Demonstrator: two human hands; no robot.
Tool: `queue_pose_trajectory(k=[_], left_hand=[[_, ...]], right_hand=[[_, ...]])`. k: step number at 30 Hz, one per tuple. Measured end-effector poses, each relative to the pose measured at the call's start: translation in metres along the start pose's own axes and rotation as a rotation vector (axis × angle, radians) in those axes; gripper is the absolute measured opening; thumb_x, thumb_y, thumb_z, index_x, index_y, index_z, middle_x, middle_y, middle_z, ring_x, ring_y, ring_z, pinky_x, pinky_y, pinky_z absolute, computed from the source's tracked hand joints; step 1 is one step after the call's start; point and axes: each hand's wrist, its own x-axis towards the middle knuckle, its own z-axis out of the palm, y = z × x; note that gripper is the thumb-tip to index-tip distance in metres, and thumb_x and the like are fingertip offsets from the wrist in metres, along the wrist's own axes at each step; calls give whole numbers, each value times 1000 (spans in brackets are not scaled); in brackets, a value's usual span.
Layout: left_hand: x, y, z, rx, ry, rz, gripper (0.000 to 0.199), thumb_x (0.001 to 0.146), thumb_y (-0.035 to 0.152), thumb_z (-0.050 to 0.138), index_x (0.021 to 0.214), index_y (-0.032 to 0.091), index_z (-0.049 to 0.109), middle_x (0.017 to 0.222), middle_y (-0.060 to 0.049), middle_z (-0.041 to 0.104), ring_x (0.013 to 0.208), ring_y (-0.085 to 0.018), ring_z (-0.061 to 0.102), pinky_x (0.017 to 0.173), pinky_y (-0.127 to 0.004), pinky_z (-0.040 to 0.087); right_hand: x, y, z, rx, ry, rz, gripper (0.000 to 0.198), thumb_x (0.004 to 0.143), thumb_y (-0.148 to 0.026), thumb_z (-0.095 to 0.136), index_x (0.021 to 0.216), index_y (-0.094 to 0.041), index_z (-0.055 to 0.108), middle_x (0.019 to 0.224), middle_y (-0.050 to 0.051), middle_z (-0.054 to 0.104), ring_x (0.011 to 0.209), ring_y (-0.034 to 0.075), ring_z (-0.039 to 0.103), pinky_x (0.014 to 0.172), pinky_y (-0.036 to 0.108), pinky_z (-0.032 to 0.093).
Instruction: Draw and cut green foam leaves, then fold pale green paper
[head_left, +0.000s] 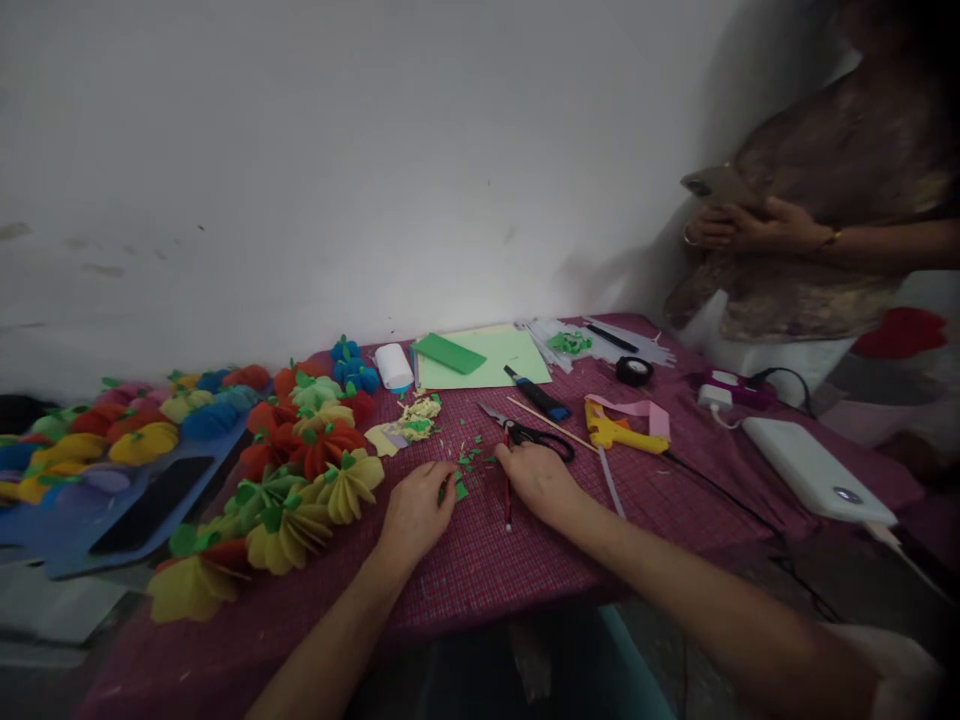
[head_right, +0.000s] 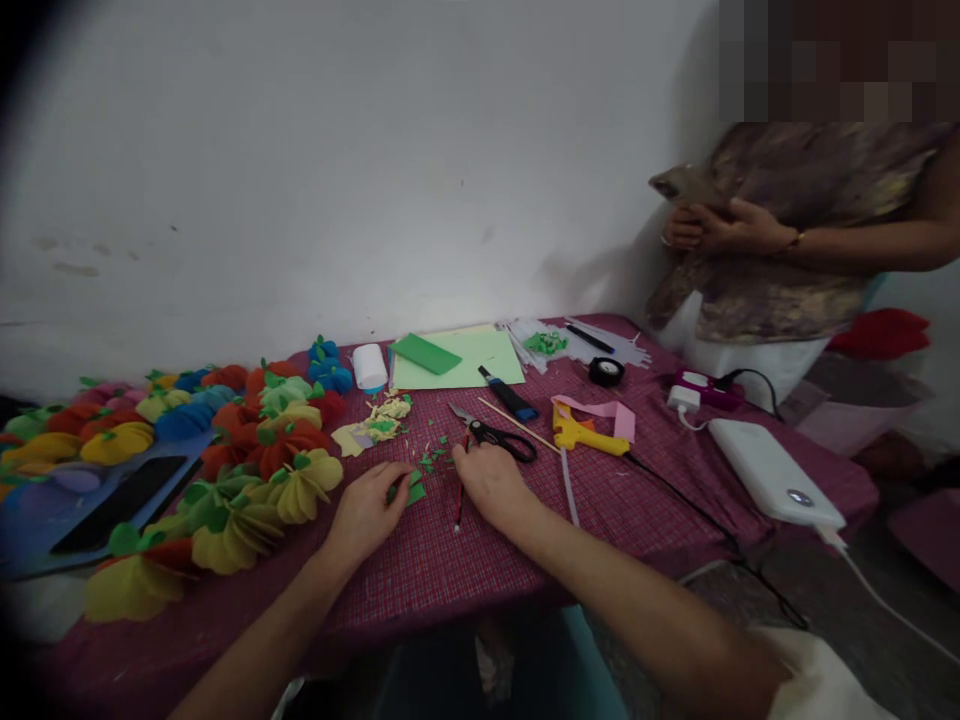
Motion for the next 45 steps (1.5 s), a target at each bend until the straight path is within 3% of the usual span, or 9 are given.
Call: queue_pose_trajectory(k=[8,14,16,21,25,29,34,41,45], left_hand=[[-3,1,1,12,-1,-19,20,87,16,43,96,20,61,89,-3,63,82,-17,59,76,-27,44],[-2,0,2,27,-8,-2,20,87,16,43,96,20,61,91,-3,63,83,-18,59,78,-28,44],[-2,0,1,46,-5,-14,20,88,17,42,95,20,60,90,-3,63,82,-18,59,77,-28,44],[-2,-2,-1,86,31,-67,21,89,19,40,93,20,60,86,-3,63,82,-18,59,76,-28,43],[-2,-1,-1,116,26,-97,21,88,18,40,92,20,61,87,-3,64,82,-18,60,75,-28,43],[-2,0,-2,149,-3,-123,21,88,17,40,91,20,61,84,-3,63,81,-18,60,74,-27,43],[-2,0,-4,173,-2,-134,21,89,18,39,93,20,60,85,-4,63,83,-18,60,74,-27,42],[-2,-2,-8,171,38,-188,20,87,17,41,95,20,59,88,-5,63,84,-19,60,74,-28,42],[-2,-3,-10,148,72,-219,23,86,13,42,101,20,58,93,-4,64,86,-19,60,74,-28,42]], right_hand=[[0,21,-8,372,126,19,13,85,-26,46,93,-18,53,75,2,64,69,16,61,58,23,44],[-5,19,-3,1194,118,77,19,72,-33,65,82,-20,55,66,-4,57,60,12,55,58,23,44],[-6,20,-2,1261,122,77,20,70,-32,67,82,-20,56,68,-3,57,61,12,54,59,23,43],[4,30,-11,979,219,-18,17,77,-34,58,87,-20,53,69,-3,54,58,12,50,53,21,39],[32,31,-12,769,196,-104,10,76,-28,56,80,-19,53,66,-2,54,58,12,50,53,21,39],[65,22,5,618,177,-75,5,71,-16,57,76,-19,57,57,-4,54,51,11,48,51,21,37],[91,16,14,409,175,-1,19,69,-5,53,80,-17,63,64,0,64,62,14,57,59,21,38],[70,25,-19,164,180,85,31,85,-14,41,113,-17,56,88,8,70,80,19,63,66,24,39],[47,18,-33,89,71,42,32,93,-32,34,94,-18,63,73,5,70,65,16,63,59,23,39]])
